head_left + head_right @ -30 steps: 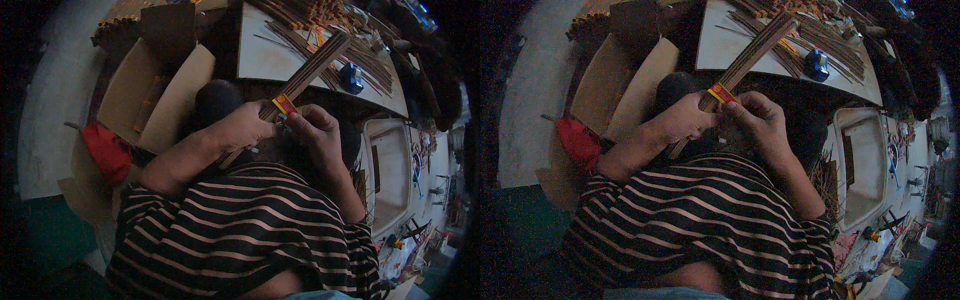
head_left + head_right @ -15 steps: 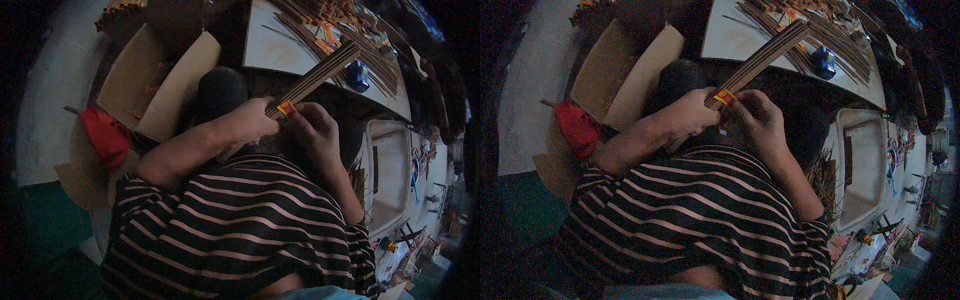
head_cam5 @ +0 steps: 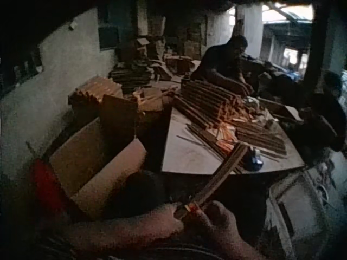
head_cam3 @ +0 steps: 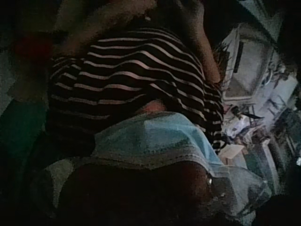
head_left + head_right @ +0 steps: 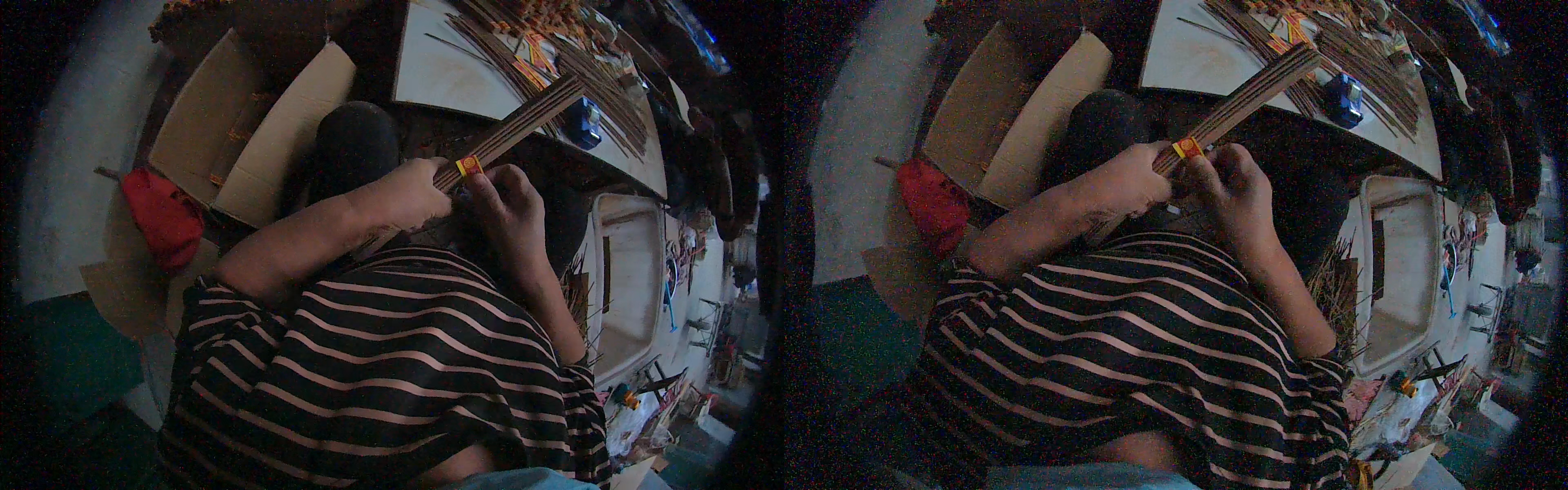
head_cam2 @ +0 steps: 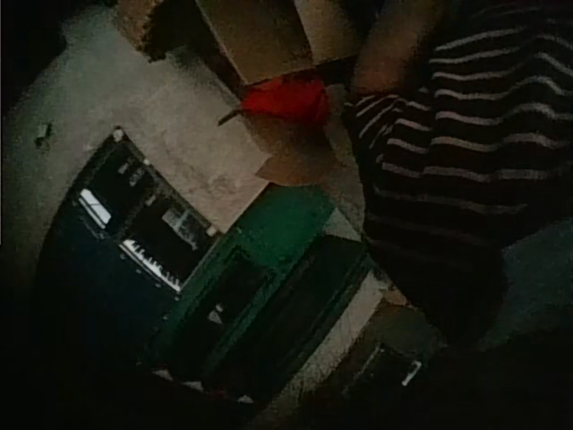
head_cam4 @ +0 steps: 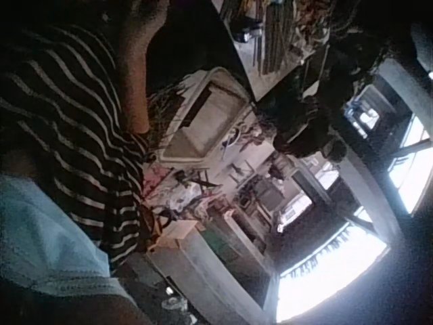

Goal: The person gathers thin wooden sticks, aligns them into bundles, and wraps each bundle with a small paper label. The person places the finished bundles into a cardboard box.

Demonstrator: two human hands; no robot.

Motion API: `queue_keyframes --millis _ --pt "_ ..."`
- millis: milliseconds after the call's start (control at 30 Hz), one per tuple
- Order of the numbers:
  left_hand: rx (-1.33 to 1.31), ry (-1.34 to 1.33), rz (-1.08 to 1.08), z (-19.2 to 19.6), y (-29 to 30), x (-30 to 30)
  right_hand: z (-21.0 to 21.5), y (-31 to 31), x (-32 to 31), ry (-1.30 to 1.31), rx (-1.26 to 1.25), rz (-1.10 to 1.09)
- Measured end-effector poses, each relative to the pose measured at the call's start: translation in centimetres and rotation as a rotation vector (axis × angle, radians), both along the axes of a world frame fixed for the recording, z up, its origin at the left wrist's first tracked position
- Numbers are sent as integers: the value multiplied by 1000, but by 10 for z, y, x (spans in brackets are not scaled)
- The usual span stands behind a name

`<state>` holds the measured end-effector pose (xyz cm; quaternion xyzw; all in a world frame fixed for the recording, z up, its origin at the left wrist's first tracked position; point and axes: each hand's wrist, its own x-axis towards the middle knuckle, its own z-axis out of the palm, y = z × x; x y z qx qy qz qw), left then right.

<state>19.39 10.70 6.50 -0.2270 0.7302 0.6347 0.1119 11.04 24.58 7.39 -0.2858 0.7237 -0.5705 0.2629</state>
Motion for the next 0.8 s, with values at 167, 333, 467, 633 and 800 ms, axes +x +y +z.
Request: queue_keyframes --millis 167,333,467,633,800 --pt "31 -32 15 2 -2 3 -4 -2 0 -46 -14 37" --pt "-36 34 -3 1 1 2 -2 -7 3 -87 17 0" --pt "-118 189 7 -26 2 1 4 -9 6 -149 15 -12" --pt "-164 62 -39 -6 2 5 12 -9 1 -125 175 20" --pt "-62 68 -28 -10 6 7 5 -9 -2 -166 182 53"
